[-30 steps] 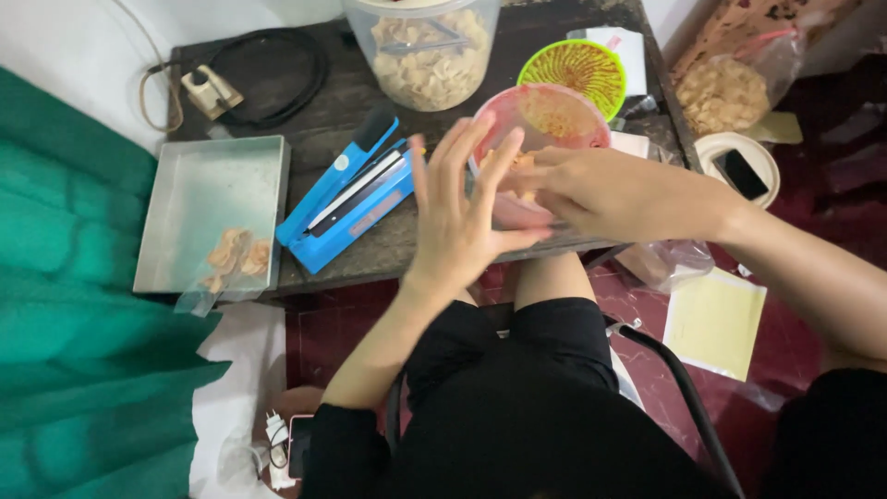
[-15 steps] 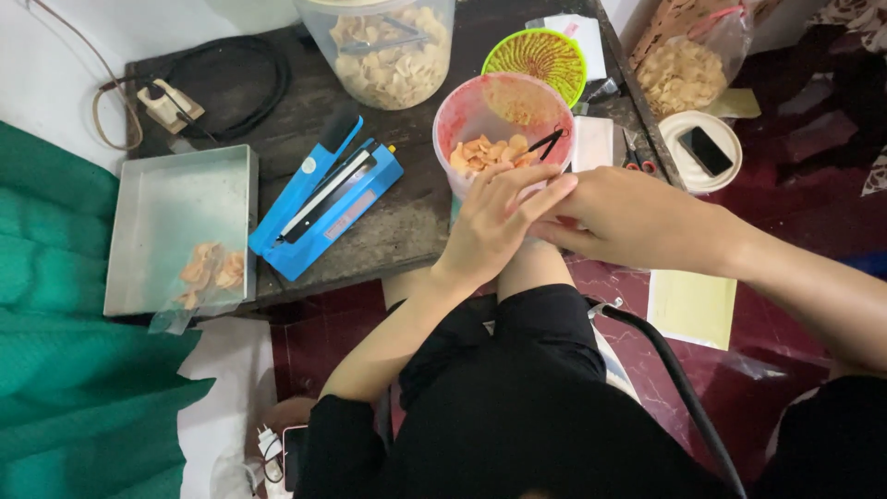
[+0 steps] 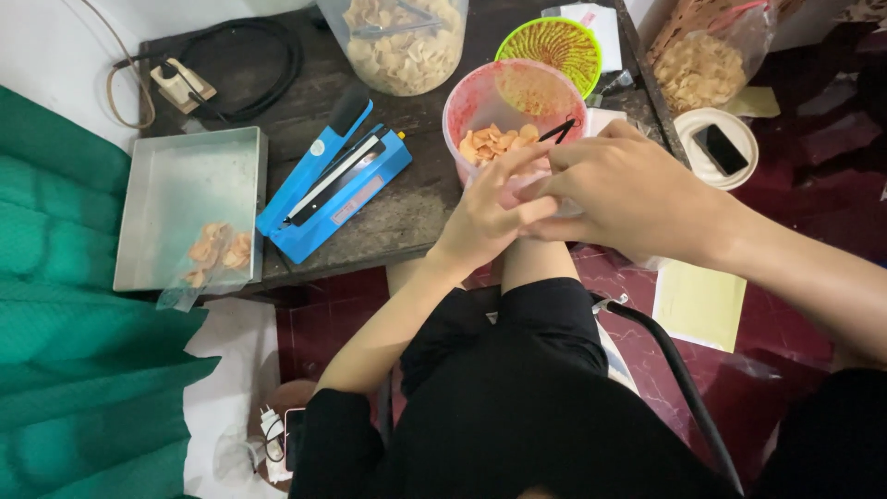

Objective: The person is bagging small portions of chips into plastic bags using tongs and then sealing the bags with a manual heat sealer.

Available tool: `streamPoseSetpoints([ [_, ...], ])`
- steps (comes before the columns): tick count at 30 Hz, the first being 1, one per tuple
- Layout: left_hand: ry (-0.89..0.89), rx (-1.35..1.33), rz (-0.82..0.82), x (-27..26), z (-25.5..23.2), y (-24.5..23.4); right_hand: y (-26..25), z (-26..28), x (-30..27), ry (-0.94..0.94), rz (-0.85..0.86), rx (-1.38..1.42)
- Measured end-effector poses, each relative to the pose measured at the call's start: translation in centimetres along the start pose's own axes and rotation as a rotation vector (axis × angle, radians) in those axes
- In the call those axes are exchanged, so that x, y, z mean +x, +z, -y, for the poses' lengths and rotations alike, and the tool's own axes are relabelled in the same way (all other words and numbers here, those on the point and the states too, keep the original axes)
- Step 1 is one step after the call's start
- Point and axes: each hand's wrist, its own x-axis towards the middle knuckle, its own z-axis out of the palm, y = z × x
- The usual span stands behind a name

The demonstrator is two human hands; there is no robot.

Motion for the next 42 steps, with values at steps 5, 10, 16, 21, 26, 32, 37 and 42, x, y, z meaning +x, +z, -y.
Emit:
streamPoseSetpoints([
  [5, 0.038, -0.056, 0.204, -0.3, 0.7, -0.7, -1.6, 1.0, 0.4, 0.024, 0.07, -0.054],
  [10, 0.047, 0.016, 0.217, -1.7, 2.5, -0.2, -2.0, 0.8, 0.4, -0.058, 0.144, -0.144],
  [16, -0.001, 0.101, 0.338, -0.2, 4.8, -1.4, -1.4, -0.7, 0.7, -0.126, 0.151, -0.201],
  [21, 0.166, 0.159, 0.349, 2.9, 6.6, -2.1, -2.4, -1.9, 1.1, -0.217, -0.137, -0.301],
  [26, 0.031, 0.151, 0.484, 1.1, 9.8, -1.6, -3.6, -5.3, 0.8, -0.195, -0.322, -0.043],
  [32, -0.681, -0.25, 0.547, 3.4, 9.3, -0.9, 5.4, -12.5, 5.3, 0.12, 0.086, 0.027],
  [37, -0.967, -0.667, 0.346, 3.5, 10.6, -0.3, 12.5, -14.8, 7.7, -0.069, 0.222, -0.144],
  [42, -0.679, -0.152, 0.648, 4.2, 11.3, 0.5, 13.9, -15.5, 9.2, -0.073, 0.277, -0.105],
])
